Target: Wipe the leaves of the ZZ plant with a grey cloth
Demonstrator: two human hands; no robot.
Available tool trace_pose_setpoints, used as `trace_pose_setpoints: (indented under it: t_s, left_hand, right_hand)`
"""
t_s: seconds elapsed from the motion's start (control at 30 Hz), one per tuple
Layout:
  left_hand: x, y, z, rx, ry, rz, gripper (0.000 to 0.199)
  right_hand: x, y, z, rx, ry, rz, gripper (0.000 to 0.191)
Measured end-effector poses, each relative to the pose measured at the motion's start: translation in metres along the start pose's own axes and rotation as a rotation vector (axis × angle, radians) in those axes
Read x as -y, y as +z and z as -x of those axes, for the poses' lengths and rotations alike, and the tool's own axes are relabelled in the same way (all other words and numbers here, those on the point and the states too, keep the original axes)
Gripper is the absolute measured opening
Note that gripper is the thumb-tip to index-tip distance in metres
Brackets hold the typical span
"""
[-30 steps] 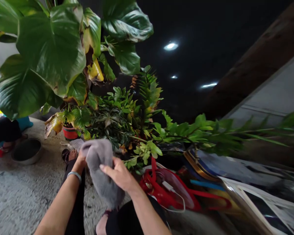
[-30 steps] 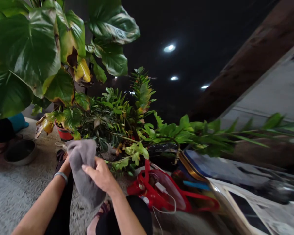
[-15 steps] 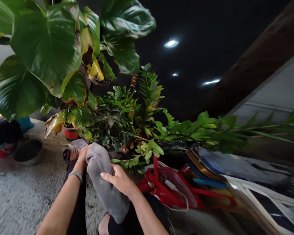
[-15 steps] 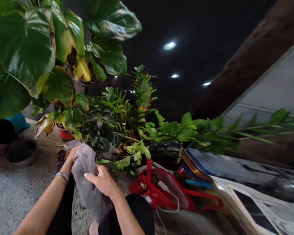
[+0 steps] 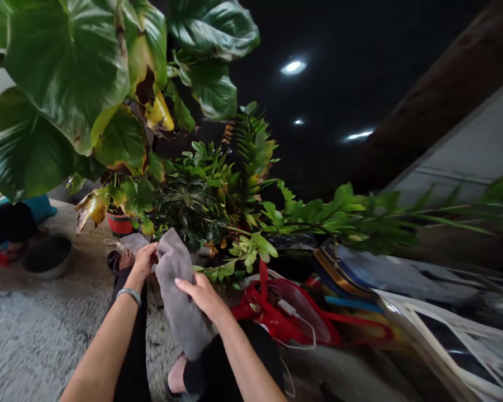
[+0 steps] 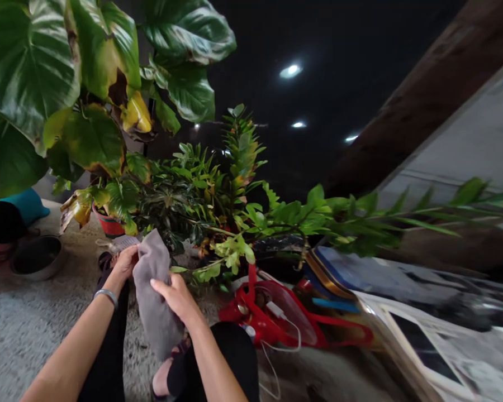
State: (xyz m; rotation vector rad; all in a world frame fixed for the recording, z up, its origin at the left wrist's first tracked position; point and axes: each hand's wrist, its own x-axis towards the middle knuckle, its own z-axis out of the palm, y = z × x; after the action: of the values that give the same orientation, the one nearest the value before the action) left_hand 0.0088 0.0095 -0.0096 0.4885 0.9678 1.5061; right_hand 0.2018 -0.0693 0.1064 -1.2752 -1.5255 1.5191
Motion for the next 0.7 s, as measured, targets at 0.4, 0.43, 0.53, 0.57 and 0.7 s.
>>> trace_pose_setpoints:
  t_s: [0.4,0.43,0.53,0.57,0.7]
  left_hand:
    - [0.002,0.002,0.006,-0.038,-0.042,0.019,0.042]
    - [0.002,0.001,0.005,-0.040,-0.039,0.018,0.042]
    - [0.001,-0.001,0.002,-0.044,-0.030,0.012,0.042]
    - [0.000,-0.002,0.001,-0.042,-0.032,0.010,0.042]
    - [-0.002,-0.004,0.001,-0.031,-0.042,0.003,0.042]
  right_hand:
    - [0.026,-0.022,-0.020,-0.267,0.008,-0.501,0.042]
    - [0.016,-0.013,-0.015,-0.211,0.076,-0.500,0.040]
    - [0.000,0.004,0.011,-0.165,0.147,-0.405,0.039]
    - [0.002,0.004,0.019,-0.187,0.121,-0.364,0.040]
    - [0.039,-0.020,0.015,-0.456,-0.141,-0.238,0.048]
